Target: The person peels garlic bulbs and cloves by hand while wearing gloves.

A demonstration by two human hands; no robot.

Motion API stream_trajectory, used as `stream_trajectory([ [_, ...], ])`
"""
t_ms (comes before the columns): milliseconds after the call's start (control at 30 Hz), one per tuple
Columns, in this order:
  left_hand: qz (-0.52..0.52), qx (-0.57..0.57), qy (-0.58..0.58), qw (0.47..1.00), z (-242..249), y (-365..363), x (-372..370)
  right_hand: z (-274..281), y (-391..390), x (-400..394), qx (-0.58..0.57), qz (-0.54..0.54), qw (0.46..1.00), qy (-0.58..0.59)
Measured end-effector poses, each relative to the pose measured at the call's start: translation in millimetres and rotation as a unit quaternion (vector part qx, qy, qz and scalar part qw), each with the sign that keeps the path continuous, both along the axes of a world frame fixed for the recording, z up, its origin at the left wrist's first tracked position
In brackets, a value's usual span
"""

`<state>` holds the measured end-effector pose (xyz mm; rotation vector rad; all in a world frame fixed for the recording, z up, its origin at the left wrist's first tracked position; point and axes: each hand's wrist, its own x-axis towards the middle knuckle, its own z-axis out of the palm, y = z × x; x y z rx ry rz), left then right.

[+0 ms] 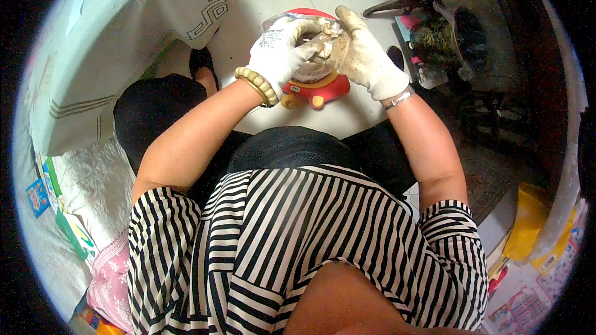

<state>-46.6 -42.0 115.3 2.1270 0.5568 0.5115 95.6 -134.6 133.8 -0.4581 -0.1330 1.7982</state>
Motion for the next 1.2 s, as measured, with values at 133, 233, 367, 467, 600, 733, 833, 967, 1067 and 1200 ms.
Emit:
stream_trajectory([
  [133, -0.008, 0.043, 0.018, 0.999, 1.7, -3.7, -0.6, 8.8, 1.1, -10.1, -0.103, -0.059, 0.982, -0.144],
  [233, -0.034, 0.004, 0.065, 0.997, 1.9, -4.6, 0.0, 4.9, 1.0, -12.2, -0.114, -0.064, 0.981, -0.145],
  [367, -0.021, 0.014, 0.061, 0.998, -6.5, -9.6, 1.5, 6.7, -0.2, -13.7, -0.116, -0.06, 0.983, -0.13],
  [467, -0.01, 0.012, 0.025, 1.0, -6.4, -12.1, 1.2, 11.7, -0.7, -6.6, -0.062, -0.029, 0.991, -0.117],
  [600, -0.029, -0.009, 0.069, 0.997, -6.3, -10.8, 3.8, 6.8, 0.2, -9.2, -0.074, -0.041, 0.986, -0.143],
  [733, -0.016, -0.018, 0.065, 0.998, -4.6, -13.1, 5.5, 4.1, 0.4, -11.2, -0.096, -0.054, 0.986, -0.125],
  [833, -0.012, -0.071, 0.054, 0.996, -3.5, -15.7, 6.7, 1.1, 0.6, -12.9, -0.096, -0.05, 0.986, -0.129],
  [967, -0.002, -0.153, 0.075, 0.985, -18.0, -15.9, 10.9, -0.6, -0.2, -16.5, -0.117, -0.054, 0.979, -0.159],
  [1067, 0.007, -0.205, 0.051, 0.977, -27.8, -15.1, 12.3, -1.9, 0.3, -18.5, -0.137, -0.072, 0.978, -0.139],
  [1200, 0.057, -0.276, -0.002, 0.96, -16.5, -12.3, 8.9, -13.1, 3.1, -11.5, -0.14, -0.08, 0.98, -0.117],
])
